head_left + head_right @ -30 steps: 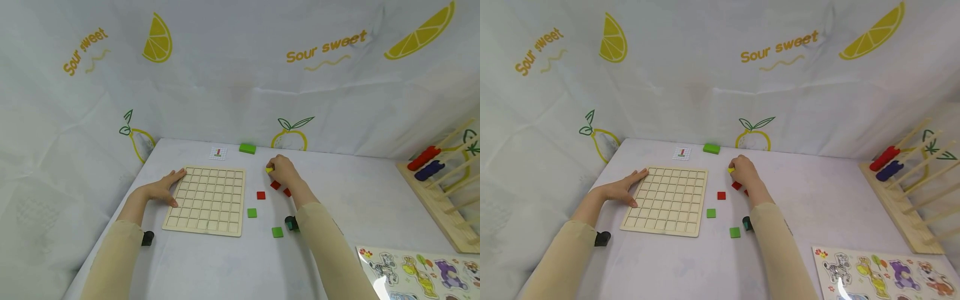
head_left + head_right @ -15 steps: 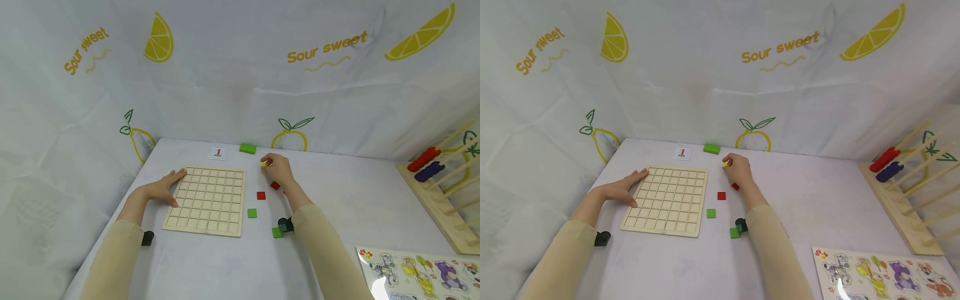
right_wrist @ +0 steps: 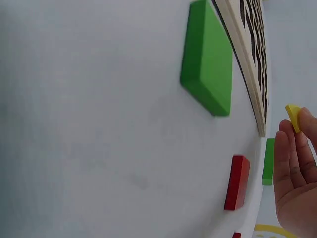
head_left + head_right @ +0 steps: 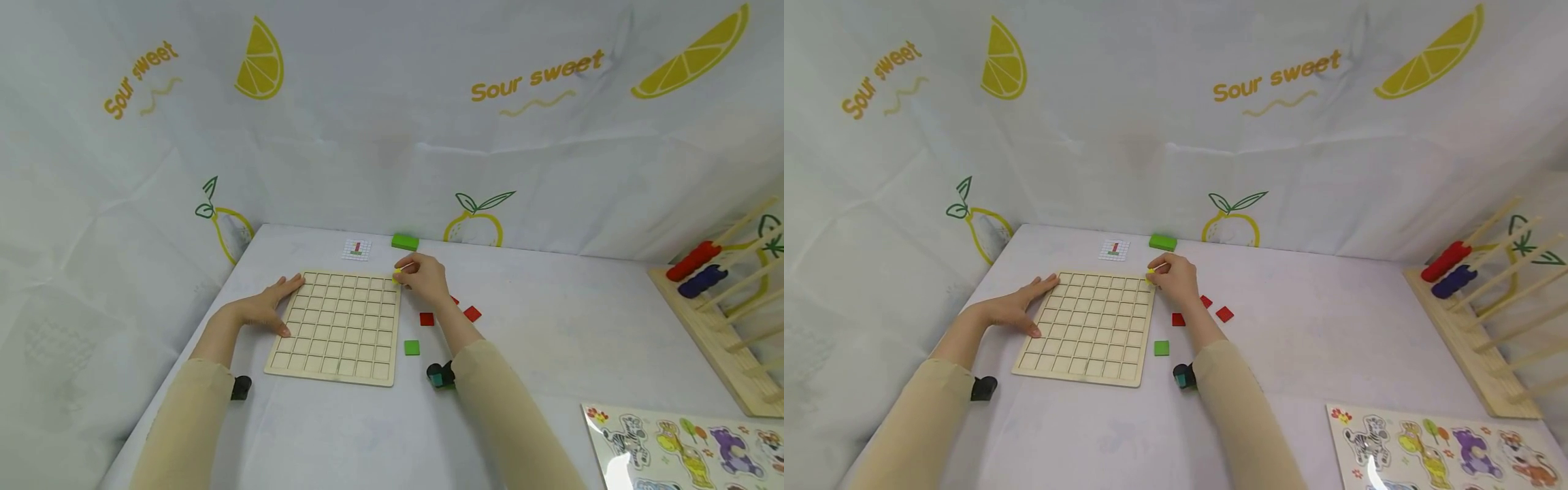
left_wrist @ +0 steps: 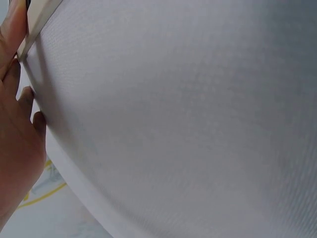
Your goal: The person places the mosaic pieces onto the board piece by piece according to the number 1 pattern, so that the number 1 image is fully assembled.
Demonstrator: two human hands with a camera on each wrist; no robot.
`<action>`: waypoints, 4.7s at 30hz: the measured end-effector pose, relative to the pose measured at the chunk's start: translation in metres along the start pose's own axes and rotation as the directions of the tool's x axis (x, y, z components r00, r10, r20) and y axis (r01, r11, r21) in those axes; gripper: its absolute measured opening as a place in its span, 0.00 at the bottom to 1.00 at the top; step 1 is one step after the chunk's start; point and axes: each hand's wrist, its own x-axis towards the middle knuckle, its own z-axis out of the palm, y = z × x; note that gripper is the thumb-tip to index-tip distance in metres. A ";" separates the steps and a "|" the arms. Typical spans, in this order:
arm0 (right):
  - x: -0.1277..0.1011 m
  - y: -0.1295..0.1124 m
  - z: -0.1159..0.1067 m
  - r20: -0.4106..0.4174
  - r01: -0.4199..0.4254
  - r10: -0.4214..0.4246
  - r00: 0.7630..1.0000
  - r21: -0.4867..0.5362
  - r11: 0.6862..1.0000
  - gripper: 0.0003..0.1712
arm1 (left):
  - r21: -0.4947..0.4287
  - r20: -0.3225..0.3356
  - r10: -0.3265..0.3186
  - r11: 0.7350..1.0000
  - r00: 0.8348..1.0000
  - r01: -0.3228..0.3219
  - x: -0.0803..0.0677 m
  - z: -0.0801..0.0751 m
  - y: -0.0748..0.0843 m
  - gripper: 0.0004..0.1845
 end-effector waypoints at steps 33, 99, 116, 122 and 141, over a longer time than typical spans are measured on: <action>-0.011 -0.031 0.088 0.118 0.048 -0.055 0.992 0.060 0.997 0.08 | 0.234 -0.116 0.014 0.972 0.993 0.014 -0.002 0.010 0.000 0.58; -0.002 -0.045 0.104 0.208 0.114 -0.069 0.976 -0.217 0.970 0.07 | 0.184 -0.099 -0.070 0.979 0.993 0.088 -0.017 0.012 0.001 0.58; -0.002 -0.042 0.098 0.233 0.172 -0.119 0.965 -0.223 0.960 0.07 | 0.188 -0.104 -0.078 0.977 0.991 0.097 -0.017 0.015 0.001 0.58; 0.002 -0.044 0.075 0.252 0.173 -0.119 0.960 -0.207 0.963 0.10 | 0.193 -0.113 -0.066 0.977 0.991 0.087 -0.018 0.015 0.003 0.58; 0.022 -0.003 -0.045 0.220 0.176 -0.105 0.970 -0.333 0.926 0.13 | 0.208 -0.144 -0.062 0.974 0.988 0.092 -0.017 0.015 0.003 0.58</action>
